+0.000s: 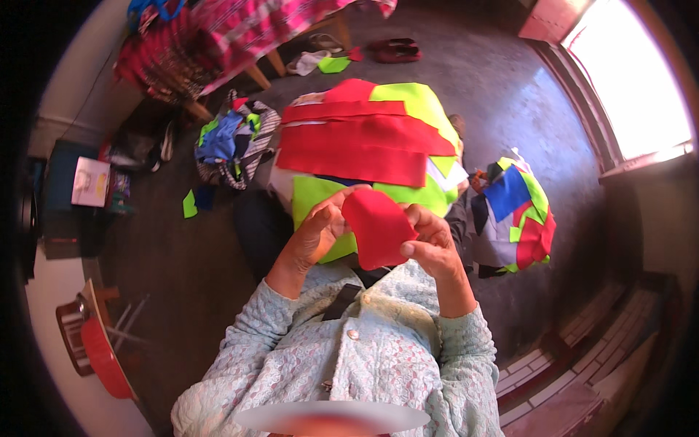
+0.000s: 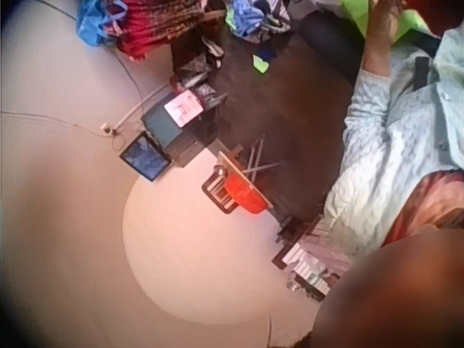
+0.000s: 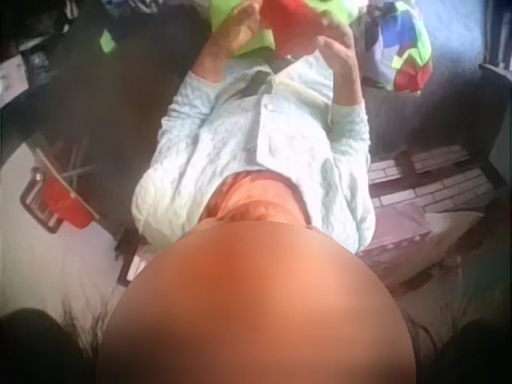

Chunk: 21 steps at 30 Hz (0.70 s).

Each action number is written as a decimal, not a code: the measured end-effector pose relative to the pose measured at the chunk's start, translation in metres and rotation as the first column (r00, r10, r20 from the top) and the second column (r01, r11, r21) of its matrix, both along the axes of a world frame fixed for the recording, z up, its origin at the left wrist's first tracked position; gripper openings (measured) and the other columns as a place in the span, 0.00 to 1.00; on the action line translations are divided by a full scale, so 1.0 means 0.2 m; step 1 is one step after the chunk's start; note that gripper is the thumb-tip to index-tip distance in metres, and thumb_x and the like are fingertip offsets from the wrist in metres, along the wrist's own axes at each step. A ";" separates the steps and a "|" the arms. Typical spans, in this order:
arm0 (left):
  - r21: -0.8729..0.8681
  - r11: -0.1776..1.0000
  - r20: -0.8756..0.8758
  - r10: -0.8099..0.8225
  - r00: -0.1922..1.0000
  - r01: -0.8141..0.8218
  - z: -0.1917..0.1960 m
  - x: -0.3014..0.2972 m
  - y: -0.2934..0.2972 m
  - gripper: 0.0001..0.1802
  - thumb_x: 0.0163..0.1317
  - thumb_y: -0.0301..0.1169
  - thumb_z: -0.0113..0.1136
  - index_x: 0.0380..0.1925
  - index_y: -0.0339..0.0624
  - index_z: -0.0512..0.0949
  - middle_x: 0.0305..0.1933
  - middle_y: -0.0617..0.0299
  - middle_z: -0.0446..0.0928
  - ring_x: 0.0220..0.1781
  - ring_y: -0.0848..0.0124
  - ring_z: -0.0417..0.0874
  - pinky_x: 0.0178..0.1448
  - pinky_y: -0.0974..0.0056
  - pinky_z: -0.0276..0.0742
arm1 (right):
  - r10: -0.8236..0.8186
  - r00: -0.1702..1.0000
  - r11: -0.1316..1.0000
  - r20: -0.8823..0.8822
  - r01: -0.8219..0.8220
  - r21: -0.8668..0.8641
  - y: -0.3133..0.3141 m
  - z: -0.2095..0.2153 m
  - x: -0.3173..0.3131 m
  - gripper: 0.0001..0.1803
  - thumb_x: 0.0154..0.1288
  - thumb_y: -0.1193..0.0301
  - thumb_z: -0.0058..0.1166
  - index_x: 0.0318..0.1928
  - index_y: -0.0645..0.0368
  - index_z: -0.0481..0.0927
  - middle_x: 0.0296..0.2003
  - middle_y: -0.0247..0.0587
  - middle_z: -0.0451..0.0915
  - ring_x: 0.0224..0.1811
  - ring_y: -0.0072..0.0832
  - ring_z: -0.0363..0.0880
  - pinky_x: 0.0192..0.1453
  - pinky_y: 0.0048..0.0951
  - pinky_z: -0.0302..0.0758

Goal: The person sits on the floor and arranges various colored fabric pieces on their lap. They pick up pieces from a pile to the right and place them onto a growing stack on their lap, smoothing them down. The person handles green, white, patterned, blue, and red fabric pieces throughout the clip.

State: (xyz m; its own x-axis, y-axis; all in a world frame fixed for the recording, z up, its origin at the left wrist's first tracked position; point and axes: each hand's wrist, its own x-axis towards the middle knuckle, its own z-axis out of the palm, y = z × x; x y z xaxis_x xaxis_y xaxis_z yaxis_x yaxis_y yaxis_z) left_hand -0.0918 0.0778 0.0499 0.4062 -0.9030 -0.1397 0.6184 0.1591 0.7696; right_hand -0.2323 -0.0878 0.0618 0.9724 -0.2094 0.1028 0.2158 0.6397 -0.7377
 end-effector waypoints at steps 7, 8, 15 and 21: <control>0.145 0.982 0.010 0.120 0.993 -0.120 -0.03 0.05 0.19 0.18 0.58 0.30 0.66 0.47 0.34 0.78 0.42 0.63 0.82 0.44 0.75 0.81 0.54 0.70 0.75 | 0.066 0.961 0.989 -0.269 -0.099 -0.109 0.12 -0.09 0.07 0.10 0.62 0.77 0.60 0.38 0.58 0.71 0.37 0.30 0.75 0.40 0.14 0.72 0.46 0.18 0.69; 0.170 0.971 0.038 0.164 0.986 -0.168 -0.02 0.05 0.21 0.15 0.58 0.27 0.66 0.45 0.34 0.80 0.40 0.64 0.82 0.42 0.76 0.81 0.52 0.71 0.75 | 0.036 0.955 0.984 -0.293 -0.085 -0.157 0.12 -0.09 0.08 0.10 0.63 0.78 0.60 0.38 0.58 0.71 0.36 0.29 0.75 0.39 0.14 0.72 0.45 0.17 0.69; 0.186 0.791 0.656 0.342 0.673 -0.583 -0.06 0.35 0.26 0.15 0.61 0.26 0.62 0.48 0.31 0.78 0.36 0.67 0.81 0.37 0.82 0.76 0.43 0.71 0.76 | -0.276 0.918 0.829 -0.286 0.077 -0.553 0.12 -0.13 0.24 0.14 0.62 0.83 0.55 0.47 0.62 0.70 0.41 0.34 0.76 0.36 0.17 0.77 0.35 0.21 0.75; 0.121 0.673 0.944 0.149 0.294 -0.730 -0.18 0.54 0.25 0.19 0.57 0.24 0.64 0.50 0.33 0.77 0.42 0.48 0.83 0.42 0.66 0.84 0.48 0.64 0.77 | -0.346 0.919 0.792 -0.188 0.179 -0.584 0.09 -0.12 0.17 0.13 0.63 0.82 0.54 0.48 0.62 0.72 0.43 0.36 0.78 0.39 0.19 0.79 0.40 0.20 0.75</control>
